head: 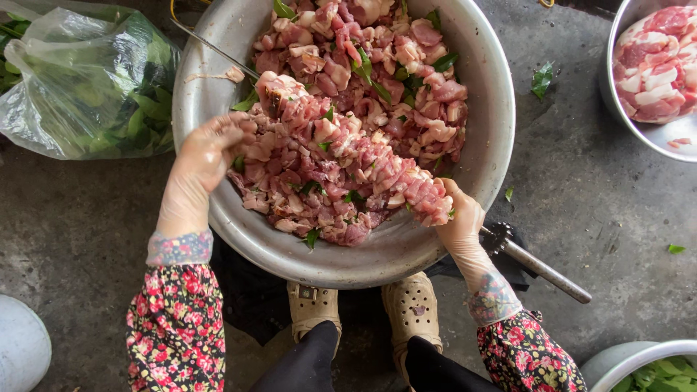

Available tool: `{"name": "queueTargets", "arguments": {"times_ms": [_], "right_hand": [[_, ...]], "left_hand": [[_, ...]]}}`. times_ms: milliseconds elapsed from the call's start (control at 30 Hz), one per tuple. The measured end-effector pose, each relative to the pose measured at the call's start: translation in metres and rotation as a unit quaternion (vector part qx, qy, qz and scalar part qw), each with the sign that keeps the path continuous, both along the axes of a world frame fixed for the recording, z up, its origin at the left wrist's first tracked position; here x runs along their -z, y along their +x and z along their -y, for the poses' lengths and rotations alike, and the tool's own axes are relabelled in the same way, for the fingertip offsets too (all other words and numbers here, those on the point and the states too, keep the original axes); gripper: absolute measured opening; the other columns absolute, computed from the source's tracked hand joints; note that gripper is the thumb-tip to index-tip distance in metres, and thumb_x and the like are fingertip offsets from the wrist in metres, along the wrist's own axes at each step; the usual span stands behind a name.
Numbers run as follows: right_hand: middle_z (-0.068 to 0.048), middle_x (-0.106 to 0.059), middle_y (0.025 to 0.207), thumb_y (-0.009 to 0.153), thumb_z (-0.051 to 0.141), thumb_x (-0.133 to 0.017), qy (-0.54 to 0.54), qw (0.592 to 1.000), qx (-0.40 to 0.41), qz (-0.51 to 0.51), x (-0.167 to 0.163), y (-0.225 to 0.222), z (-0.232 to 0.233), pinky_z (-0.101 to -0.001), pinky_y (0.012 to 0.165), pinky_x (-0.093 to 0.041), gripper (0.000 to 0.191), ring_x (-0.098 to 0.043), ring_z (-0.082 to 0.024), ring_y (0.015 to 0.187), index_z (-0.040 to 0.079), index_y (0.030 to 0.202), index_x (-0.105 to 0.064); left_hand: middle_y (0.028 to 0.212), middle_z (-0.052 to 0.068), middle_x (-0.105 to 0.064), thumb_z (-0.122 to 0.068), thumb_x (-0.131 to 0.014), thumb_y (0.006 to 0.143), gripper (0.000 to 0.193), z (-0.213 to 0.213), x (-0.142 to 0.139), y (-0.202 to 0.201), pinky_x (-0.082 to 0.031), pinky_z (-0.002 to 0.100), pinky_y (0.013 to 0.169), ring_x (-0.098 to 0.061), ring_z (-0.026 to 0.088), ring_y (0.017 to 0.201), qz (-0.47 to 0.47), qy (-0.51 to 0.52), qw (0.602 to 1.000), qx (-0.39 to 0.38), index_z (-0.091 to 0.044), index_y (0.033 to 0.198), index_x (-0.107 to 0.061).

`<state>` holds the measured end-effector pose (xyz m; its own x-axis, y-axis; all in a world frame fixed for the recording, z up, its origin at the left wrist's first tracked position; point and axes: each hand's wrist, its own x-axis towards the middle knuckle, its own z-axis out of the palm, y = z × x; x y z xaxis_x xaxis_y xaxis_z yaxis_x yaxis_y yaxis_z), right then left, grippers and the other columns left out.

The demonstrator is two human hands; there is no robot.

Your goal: The person threads pieces of raw meat and green leaves onto metal skewers from a large bowl. They continue adding pieces along the length of the skewer, occasionally adjusting the arrangement with gloved hands.

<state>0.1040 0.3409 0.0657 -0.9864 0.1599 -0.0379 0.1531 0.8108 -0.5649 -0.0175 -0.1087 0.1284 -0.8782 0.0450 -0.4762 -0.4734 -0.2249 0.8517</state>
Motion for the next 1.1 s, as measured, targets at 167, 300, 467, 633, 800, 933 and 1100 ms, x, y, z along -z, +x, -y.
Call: {"name": "queueTargets", "arguments": {"times_ms": [167,300,467,633,800,933,1100], "right_hand": [[-0.014,-0.073,0.085,0.083,0.032,-0.076,-0.007,0.999,-0.018,-0.032,0.000,0.001,-0.001,-0.0445,0.070,-0.054,0.037,-0.072,-0.039,0.081,0.020,0.116,-0.069],[-0.014,-0.073,0.084,0.085,0.031,-0.076,0.000,1.000,-0.010,-0.021,0.000,0.000,-0.001,-0.0442,0.071,-0.055,0.034,-0.072,-0.038,0.082,0.021,0.117,-0.069],[-0.014,-0.074,0.086,0.077,0.029,-0.080,-0.002,0.999,-0.022,-0.026,-0.002,0.002,-0.001,-0.0441,0.071,-0.054,0.044,-0.072,-0.038,0.083,0.020,0.119,-0.068],[-0.012,-0.075,0.088,0.069,0.032,-0.085,-0.013,0.999,-0.026,-0.016,-0.004,0.001,0.000,-0.0428,0.071,-0.055,0.056,-0.073,-0.037,0.082,0.019,0.120,-0.067],[-0.012,-0.075,0.088,0.072,0.030,-0.084,-0.005,1.000,-0.026,-0.014,-0.005,0.003,0.000,-0.0428,0.073,-0.055,0.054,-0.073,-0.037,0.084,0.020,0.122,-0.068],[-0.013,-0.074,0.086,0.066,0.031,-0.084,-0.011,1.000,-0.016,-0.008,-0.006,0.003,0.001,-0.0434,0.071,-0.054,0.057,-0.072,-0.038,0.082,0.020,0.119,-0.067],[-0.013,-0.074,0.088,0.086,0.031,-0.075,-0.010,1.000,-0.011,-0.024,-0.009,0.004,0.003,-0.0440,0.073,-0.054,0.034,-0.071,-0.038,0.086,0.023,0.119,-0.069]], "left_hand": [[0.118,0.015,-0.071,-0.005,-0.047,0.104,0.026,-0.013,-0.015,-0.035,-0.060,0.033,0.094,-0.070,0.021,0.104,-0.090,-0.006,0.996,0.007,0.004,0.128,-0.055],[0.125,0.014,-0.070,-0.002,-0.043,0.104,0.031,-0.031,-0.014,-0.055,-0.058,0.032,0.098,-0.068,0.019,0.108,-0.121,-0.042,0.991,0.032,0.005,0.132,-0.055],[0.132,0.016,-0.067,0.003,-0.040,0.102,0.038,-0.040,-0.018,-0.056,-0.054,0.030,0.108,-0.066,0.018,0.119,-0.206,-0.126,0.965,0.100,0.005,0.139,-0.051],[0.138,0.007,-0.065,0.007,-0.034,0.092,0.054,-0.051,-0.031,-0.053,-0.053,0.031,0.096,-0.065,0.017,0.109,-0.172,-0.349,0.906,0.167,-0.001,0.143,-0.049],[0.151,0.006,-0.062,0.005,-0.038,0.099,0.056,-0.049,-0.033,-0.043,-0.047,0.036,0.084,-0.055,0.023,0.095,-0.182,-0.347,0.907,0.155,-0.003,0.154,-0.043],[0.139,0.021,-0.066,-0.012,-0.042,0.116,0.036,-0.047,-0.017,-0.035,-0.051,0.029,0.117,-0.066,0.018,0.130,-0.190,0.026,0.981,0.009,0.005,0.146,-0.049],[0.132,0.022,-0.068,-0.015,-0.049,0.111,0.030,-0.056,0.007,-0.038,-0.051,0.040,0.112,-0.063,0.025,0.117,-0.149,0.211,0.965,-0.055,0.005,0.132,-0.057]]}}
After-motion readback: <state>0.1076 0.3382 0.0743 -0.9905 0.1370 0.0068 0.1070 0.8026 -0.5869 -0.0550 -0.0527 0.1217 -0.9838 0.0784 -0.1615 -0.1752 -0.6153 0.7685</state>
